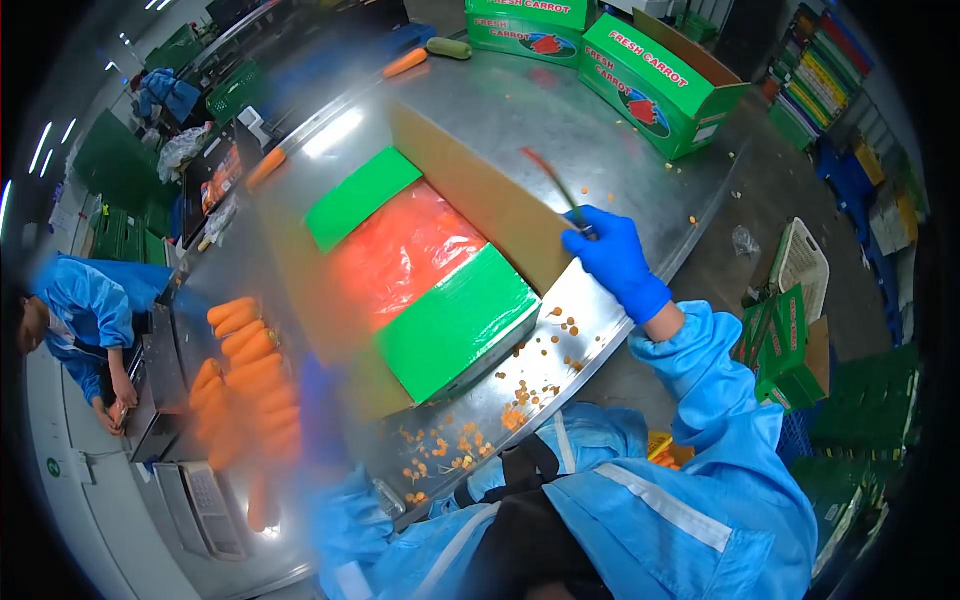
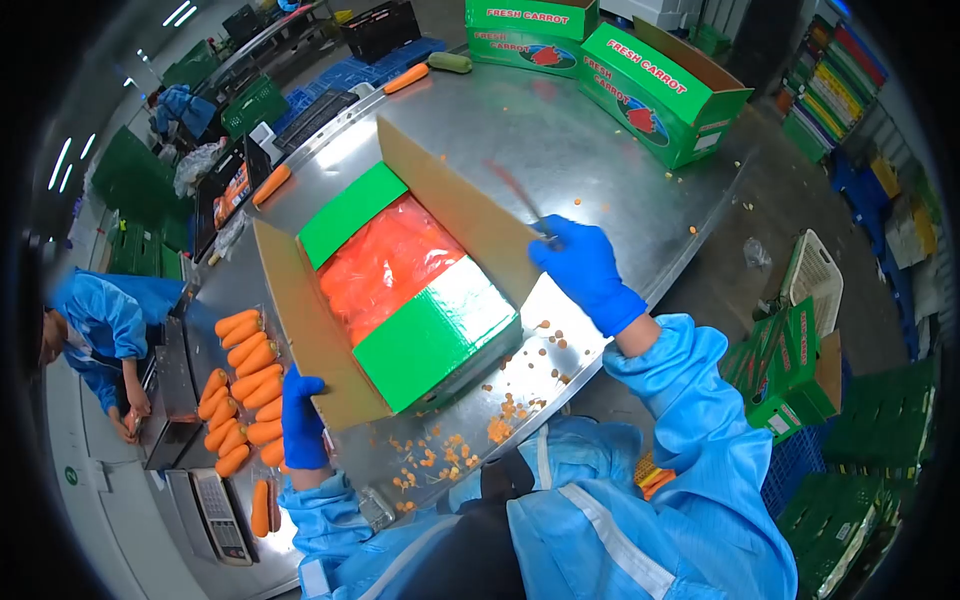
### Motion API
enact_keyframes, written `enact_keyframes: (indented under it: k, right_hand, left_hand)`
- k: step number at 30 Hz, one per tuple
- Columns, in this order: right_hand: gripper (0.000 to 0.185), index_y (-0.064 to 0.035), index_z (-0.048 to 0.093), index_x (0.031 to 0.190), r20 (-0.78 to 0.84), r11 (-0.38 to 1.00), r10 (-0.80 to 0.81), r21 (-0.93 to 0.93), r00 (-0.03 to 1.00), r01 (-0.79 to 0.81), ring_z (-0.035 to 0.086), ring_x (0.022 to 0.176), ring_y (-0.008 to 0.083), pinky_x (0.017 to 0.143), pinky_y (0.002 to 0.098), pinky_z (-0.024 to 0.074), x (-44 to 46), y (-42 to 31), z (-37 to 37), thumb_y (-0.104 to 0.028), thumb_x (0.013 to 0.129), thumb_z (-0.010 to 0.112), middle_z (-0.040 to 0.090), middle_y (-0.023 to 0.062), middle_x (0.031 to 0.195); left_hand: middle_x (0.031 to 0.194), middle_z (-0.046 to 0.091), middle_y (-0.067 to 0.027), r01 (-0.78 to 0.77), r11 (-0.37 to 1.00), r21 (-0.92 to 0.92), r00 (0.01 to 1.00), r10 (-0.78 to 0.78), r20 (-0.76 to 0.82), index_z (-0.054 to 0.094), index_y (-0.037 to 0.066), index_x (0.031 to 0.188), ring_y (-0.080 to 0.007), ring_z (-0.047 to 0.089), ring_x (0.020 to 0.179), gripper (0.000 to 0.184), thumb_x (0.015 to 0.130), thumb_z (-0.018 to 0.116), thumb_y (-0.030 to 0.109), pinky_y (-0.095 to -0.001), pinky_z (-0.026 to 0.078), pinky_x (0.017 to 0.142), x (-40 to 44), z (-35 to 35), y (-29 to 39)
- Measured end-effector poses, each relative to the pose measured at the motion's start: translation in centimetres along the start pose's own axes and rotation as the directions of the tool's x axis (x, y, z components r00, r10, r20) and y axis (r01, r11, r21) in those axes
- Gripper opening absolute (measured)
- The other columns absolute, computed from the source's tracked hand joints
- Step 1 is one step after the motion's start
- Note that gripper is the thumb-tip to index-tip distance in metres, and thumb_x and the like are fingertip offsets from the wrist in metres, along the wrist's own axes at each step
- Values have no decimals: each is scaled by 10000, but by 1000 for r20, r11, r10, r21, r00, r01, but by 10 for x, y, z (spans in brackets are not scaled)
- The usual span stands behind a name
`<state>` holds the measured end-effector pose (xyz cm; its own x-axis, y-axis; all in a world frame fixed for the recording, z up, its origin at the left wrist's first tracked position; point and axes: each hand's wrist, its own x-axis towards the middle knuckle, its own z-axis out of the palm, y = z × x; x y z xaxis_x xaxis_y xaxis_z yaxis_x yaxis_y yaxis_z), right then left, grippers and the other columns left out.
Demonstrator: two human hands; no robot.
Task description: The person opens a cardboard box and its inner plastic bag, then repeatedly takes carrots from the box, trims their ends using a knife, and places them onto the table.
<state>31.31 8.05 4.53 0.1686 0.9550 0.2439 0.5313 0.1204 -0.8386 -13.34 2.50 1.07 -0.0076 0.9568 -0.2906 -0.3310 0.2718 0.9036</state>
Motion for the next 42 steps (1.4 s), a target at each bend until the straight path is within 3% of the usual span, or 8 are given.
enact_keyframes:
  k: [7, 12, 17, 21, 28, 33, 37, 42]
  right_hand:
    - [142, -76, 616, 803, 297, 347, 701, 653, 648, -674, 512, 478, 127, 432, 269, 404, -17, 120, 39, -209, 842, 644, 546, 10, 603]
    - [180, -115, 558, 833, 674, -163, 536, 673, 508, -721, 477, 454, 115, 399, 258, 400, -64, 155, 113, -276, 852, 635, 488, 0, 575]
    - [194, -105, 572, 860, 531, 182, 720, 475, 446, -861, 496, 474, 135, 440, 293, 446, -50, 149, 95, -288, 881, 633, 503, 19, 598]
    - [414, -44, 617, 1221, -106, 964, 266, 35, 958, -263, 671, 957, 209, 801, 308, 531, -17, 136, 46, -210, 851, 700, 689, 119, 1074]
    - [402, -143, 601, 1261, 101, 948, -300, -84, 949, 308, 666, 970, 292, 824, 361, 528, 1, -17, 64, -258, 878, 650, 666, 115, 1131]
    - [394, -93, 627, 1238, 195, 977, -210, 83, 958, 198, 672, 802, 239, 699, 335, 528, 11, 8, 87, -333, 927, 601, 693, 110, 1080]
    - [358, -103, 650, 1238, 741, 828, 160, 259, 652, -497, 469, 527, 54, 493, 205, 388, -17, -52, -16, -314, 965, 554, 713, 52, 982]
    - [349, -49, 649, 1229, 777, 863, 295, 34, 556, -505, 467, 562, 24, 505, 180, 376, -40, -30, -36, -232, 934, 615, 715, 50, 1016]
  left_hand:
    - [1210, 606, -142, -112, 863, -492, 979, 12, -202, 522, -7, 1301, -309, 581, 1108, 581, 771, 626, 206, -403, 470, 978, -12, -68, -105]
    - [1116, 660, -97, -141, 954, 264, 980, 173, -101, 596, 2, 1201, -230, 633, 1001, 351, 904, 646, 184, -343, 501, 872, -7, -10, -170]
    - [1148, 645, -83, -58, 911, 408, 981, 128, -147, 539, -17, 1272, -200, 615, 1006, 437, 879, 678, 114, -321, 482, 853, 17, -44, -196]
    - [1224, 613, -98, -205, 646, 736, 735, 598, -320, 489, -23, 1331, -225, 566, 1114, 570, 823, 714, 104, -354, 446, 943, 7, -52, -134]
    - [1222, 619, -146, -428, -53, 902, 721, 582, 376, 573, 24, 1274, -288, 582, 1110, 437, 861, 684, 113, -382, 446, 950, 22, 78, -22]
    - [1064, 673, -112, -432, 361, 826, 836, 505, 216, 643, 9, 1158, -187, 650, 907, 291, 887, 665, 113, -310, 509, 782, -3, 102, -6]
    - [1111, 650, -130, -65, 692, 719, 974, -111, 196, 627, 13, 1192, -183, 639, 945, 383, 834, 719, 109, -298, 509, 795, -73, 106, 32]
    - [1424, 436, -171, -458, 117, 881, 889, 74, 452, 470, 79, 1392, -310, 472, 1257, 842, 654, 842, 240, -456, 365, 1029, -89, 132, -39]
